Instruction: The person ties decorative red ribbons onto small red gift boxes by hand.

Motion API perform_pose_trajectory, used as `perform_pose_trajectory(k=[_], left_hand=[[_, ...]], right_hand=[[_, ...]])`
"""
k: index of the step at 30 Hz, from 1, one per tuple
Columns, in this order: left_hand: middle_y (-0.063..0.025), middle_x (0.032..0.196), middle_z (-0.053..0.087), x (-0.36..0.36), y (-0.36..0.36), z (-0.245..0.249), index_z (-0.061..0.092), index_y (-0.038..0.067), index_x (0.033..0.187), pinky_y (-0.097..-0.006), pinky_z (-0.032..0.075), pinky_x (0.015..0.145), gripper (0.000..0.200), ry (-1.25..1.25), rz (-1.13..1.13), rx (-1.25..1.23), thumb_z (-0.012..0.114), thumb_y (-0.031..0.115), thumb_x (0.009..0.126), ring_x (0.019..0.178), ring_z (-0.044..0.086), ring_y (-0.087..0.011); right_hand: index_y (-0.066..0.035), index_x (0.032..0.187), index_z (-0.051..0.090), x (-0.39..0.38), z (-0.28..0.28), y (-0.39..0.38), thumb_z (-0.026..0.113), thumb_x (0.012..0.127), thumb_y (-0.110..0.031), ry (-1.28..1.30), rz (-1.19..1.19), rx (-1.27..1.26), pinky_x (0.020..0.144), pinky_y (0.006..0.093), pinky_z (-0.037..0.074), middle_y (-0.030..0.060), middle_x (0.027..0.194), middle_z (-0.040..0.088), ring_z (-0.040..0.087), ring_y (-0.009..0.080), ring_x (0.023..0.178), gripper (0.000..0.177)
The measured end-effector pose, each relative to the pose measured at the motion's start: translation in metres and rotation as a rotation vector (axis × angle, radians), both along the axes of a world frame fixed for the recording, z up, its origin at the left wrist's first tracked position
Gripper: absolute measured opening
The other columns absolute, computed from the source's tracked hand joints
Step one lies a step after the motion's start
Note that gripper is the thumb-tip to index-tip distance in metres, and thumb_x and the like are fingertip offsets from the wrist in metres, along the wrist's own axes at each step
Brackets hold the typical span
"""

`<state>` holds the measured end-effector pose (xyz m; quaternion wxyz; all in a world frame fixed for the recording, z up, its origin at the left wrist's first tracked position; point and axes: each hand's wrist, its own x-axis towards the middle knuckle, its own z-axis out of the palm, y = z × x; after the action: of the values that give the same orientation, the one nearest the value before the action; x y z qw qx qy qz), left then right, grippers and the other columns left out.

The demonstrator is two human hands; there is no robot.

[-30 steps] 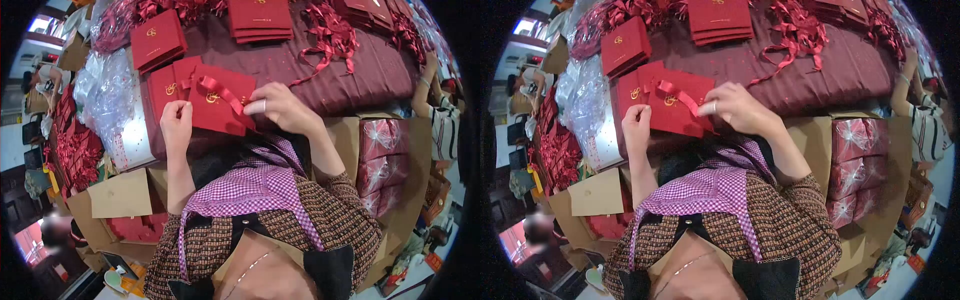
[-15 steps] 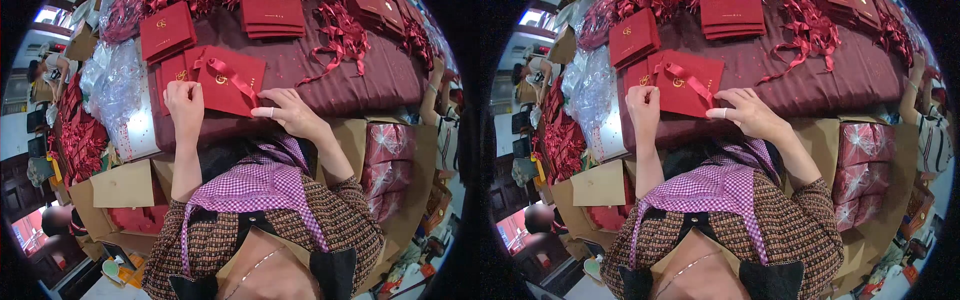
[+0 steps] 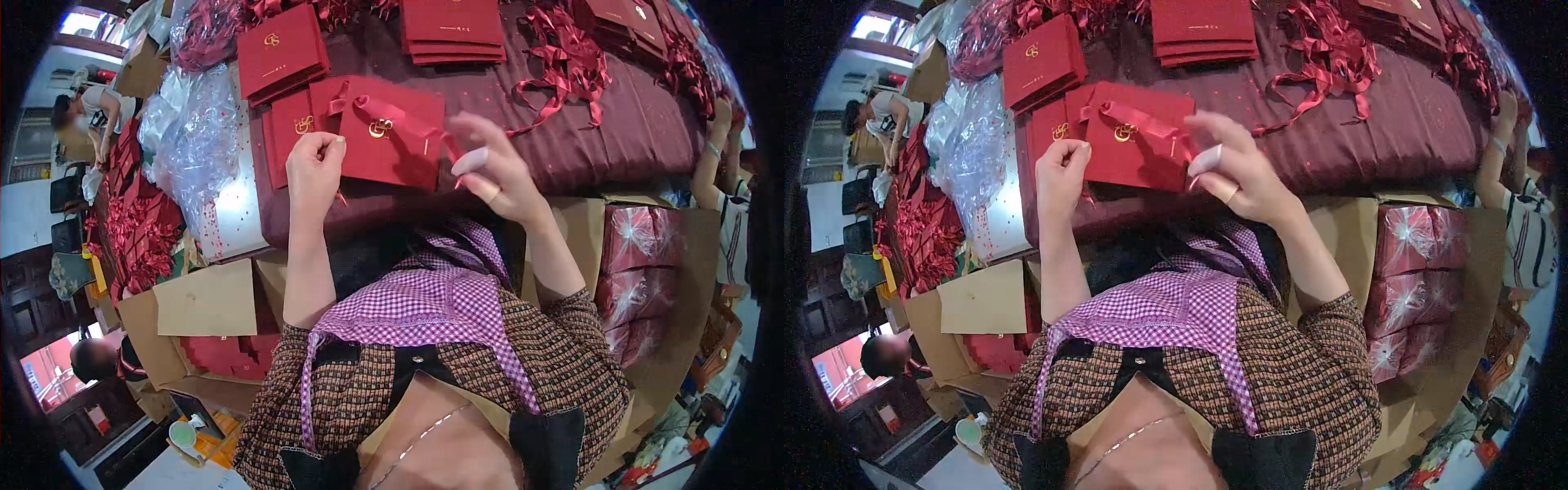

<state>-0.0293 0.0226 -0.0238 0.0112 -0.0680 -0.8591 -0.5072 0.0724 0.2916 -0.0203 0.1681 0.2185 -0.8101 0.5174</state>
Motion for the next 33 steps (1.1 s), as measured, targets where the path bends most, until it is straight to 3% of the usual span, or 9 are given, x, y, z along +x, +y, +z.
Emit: perform_pose_trajectory(k=[2, 4, 5, 7, 8, 12, 19, 33], left_hand=[[-0.0065, 0.075, 0.060, 0.002, 0.005, 0.006, 0.065, -0.004, 0.086, -0.0249, 0.044, 0.063, 0.014, -0.004, -0.011, -0.029, 0.066, 0.009, 0.083, 0.067, 0.053, -0.0099], [-0.0069, 0.078, 0.060, 0.000, 0.006, 0.001, 0.066, -0.004, 0.089, -0.0249, 0.044, 0.064, 0.013, -0.009, -0.066, 0.043, 0.065, 0.008, 0.084, 0.068, 0.054, -0.0101], [-0.0069, 0.078, 0.060, 0.000, 0.007, 0.001, 0.066, -0.004, 0.089, -0.0249, 0.044, 0.064, 0.013, -0.009, -0.068, 0.041, 0.065, 0.008, 0.084, 0.068, 0.054, -0.0101], [-0.0048, 0.079, 0.059, 0.000, 0.011, 0.003, 0.066, -0.004, 0.093, -0.0242, 0.043, 0.064, 0.014, -0.023, -0.083, 0.076, 0.064, 0.006, 0.084, 0.068, 0.052, -0.0088], [-0.0048, 0.079, 0.059, -0.001, 0.012, 0.002, 0.066, -0.004, 0.093, -0.0242, 0.043, 0.064, 0.014, -0.023, -0.084, 0.074, 0.064, 0.006, 0.084, 0.068, 0.052, -0.0088], [-0.0017, 0.080, 0.059, -0.001, 0.013, 0.001, 0.065, -0.006, 0.097, -0.0231, 0.043, 0.065, 0.016, -0.062, -0.127, 0.159, 0.063, 0.004, 0.085, 0.070, 0.051, -0.0069], [-0.0001, 0.083, 0.060, 0.004, 0.013, 0.012, 0.065, -0.005, 0.103, -0.0207, 0.042, 0.067, 0.019, -0.096, -0.216, 0.190, 0.061, 0.002, 0.085, 0.071, 0.050, -0.0054], [0.0015, 0.086, 0.056, 0.015, 0.015, 0.030, 0.062, -0.005, 0.106, -0.0196, 0.041, 0.070, 0.021, -0.146, -0.285, 0.235, 0.060, -0.001, 0.086, 0.077, 0.049, -0.0052]], right_hand=[[-0.004, 0.095, 0.062, -0.003, 0.009, 0.001, 0.056, 0.081, 0.002, 0.064, 0.002, -0.234, 0.102, 0.0422, 0.037, 0.0169, 0.124, 0.055, 0.049, 0.0315, 0.121, 0.016], [-0.002, 0.098, 0.060, -0.008, 0.011, -0.002, 0.052, 0.084, 0.003, 0.016, 0.230, -0.593, 0.097, 0.0397, 0.042, 0.0150, 0.114, 0.061, 0.056, 0.0276, 0.110, 0.016], [0.000, 0.100, 0.058, -0.008, 0.008, -0.004, 0.054, 0.087, 0.001, -0.005, 0.219, -0.628, 0.090, 0.0350, 0.046, 0.0118, 0.103, 0.064, 0.060, 0.0222, 0.098, 0.014], [-0.001, 0.099, 0.057, -0.009, 0.009, -0.018, 0.051, 0.088, 0.001, -0.115, 0.076, -0.434, 0.086, 0.0326, 0.045, 0.0117, 0.095, 0.061, 0.059, 0.0212, 0.094, 0.012], [-0.001, 0.099, 0.058, -0.013, 0.010, -0.026, 0.052, 0.089, 0.002, -0.096, 0.030, -0.284, 0.080, 0.0274, 0.045, 0.0080, 0.094, 0.060, 0.058, 0.0163, 0.090, 0.012], [-0.004, 0.097, 0.058, -0.030, -0.008, -0.052, 0.063, 0.084, -0.006, -0.069, 0.051, -0.034, 0.078, 0.0354, 0.046, 0.0110, 0.093, 0.062, 0.060, 0.0284, 0.087, 0.013], [-0.006, 0.088, 0.055, -0.041, -0.019, -0.073, 0.065, 0.081, -0.008, -0.055, -0.154, 0.050, 0.069, 0.0393, 0.042, 0.0106, 0.080, 0.061, 0.059, 0.0312, 0.074, 0.013], [-0.006, 0.081, 0.054, -0.045, -0.012, -0.082, 0.063, 0.079, -0.009, -0.030, -0.226, -0.002, 0.065, 0.0377, 0.038, 0.0089, 0.069, 0.058, 0.058, 0.0282, 0.066, 0.010]])
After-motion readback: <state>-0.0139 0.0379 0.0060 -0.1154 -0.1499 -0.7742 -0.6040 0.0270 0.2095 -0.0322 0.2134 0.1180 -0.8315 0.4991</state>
